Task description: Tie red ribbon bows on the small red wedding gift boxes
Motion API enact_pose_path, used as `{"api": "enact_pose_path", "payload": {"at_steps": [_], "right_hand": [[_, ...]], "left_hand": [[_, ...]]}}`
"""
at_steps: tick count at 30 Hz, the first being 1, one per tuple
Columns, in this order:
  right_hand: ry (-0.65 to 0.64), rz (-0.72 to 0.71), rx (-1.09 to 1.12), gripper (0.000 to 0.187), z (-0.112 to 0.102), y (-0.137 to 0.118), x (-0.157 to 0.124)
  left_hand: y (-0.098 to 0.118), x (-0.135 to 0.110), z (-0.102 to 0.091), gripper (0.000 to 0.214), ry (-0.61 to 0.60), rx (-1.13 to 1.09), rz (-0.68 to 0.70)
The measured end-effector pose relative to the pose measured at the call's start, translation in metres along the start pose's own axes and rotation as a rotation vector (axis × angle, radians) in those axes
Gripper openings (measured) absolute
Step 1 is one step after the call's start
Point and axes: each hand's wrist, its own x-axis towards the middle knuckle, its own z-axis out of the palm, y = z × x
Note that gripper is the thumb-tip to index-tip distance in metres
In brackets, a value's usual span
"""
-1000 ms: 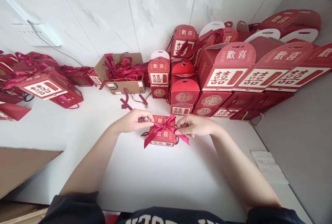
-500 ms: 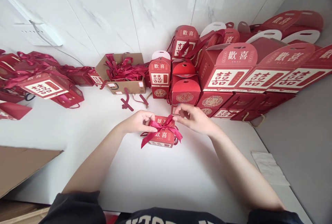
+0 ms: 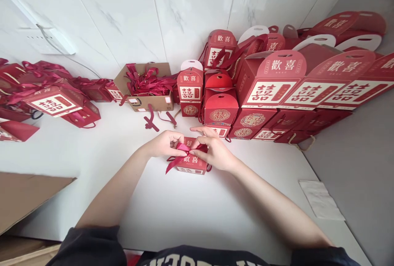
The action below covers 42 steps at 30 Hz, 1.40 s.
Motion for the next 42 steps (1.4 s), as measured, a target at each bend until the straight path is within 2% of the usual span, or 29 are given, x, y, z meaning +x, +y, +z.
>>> {"api": "enact_pose_path", "payload": {"at_steps": [6,15,19,21,24,27,31,34,37,42], "right_hand": [[0.010,0.003,0.065,0.007,0.002,0.002,0.000],[0.005,0.017,0.161,0.008,0.005,0.005,0.002],[-0.057,0.007,0.164,0.017,-0.013,0.002,0.003],[-0.043,0.020,0.168,0.020,-0.028,0.000,0.003],[-0.019,0.114,0.114,0.026,-0.047,-0.001,0.002],[-0.114,0.268,0.015,0.038,-0.057,-0.001,0.000],[-0.331,0.374,0.022,0.045,-0.054,0.001,-0.002],[-0.489,0.429,0.186,0.042,-0.049,0.002,-0.004],[-0.583,0.418,0.333,0.039,-0.049,0.004,-0.004],[-0.658,0.403,0.323,0.034,-0.052,0.008,-0.004]], "left_hand": [[-0.007,0.001,-0.001,0.034,0.023,0.014,0.027],[-0.024,0.006,-0.005,0.041,0.001,-0.245,0.024],[-0.023,0.001,-0.016,0.031,-0.118,-0.199,0.015],[-0.019,-0.002,-0.022,0.031,-0.175,-0.179,0.003],[-0.011,-0.005,-0.024,0.036,-0.183,-0.137,-0.011],[-0.001,-0.003,-0.013,0.039,-0.041,-0.022,-0.026],[0.007,-0.002,0.005,0.039,0.199,0.176,-0.079],[0.010,-0.003,0.009,0.042,0.227,0.297,-0.100],[0.012,-0.005,0.007,0.045,0.223,0.340,-0.108],[0.008,-0.004,0.001,0.046,0.186,0.325,-0.131]]}}
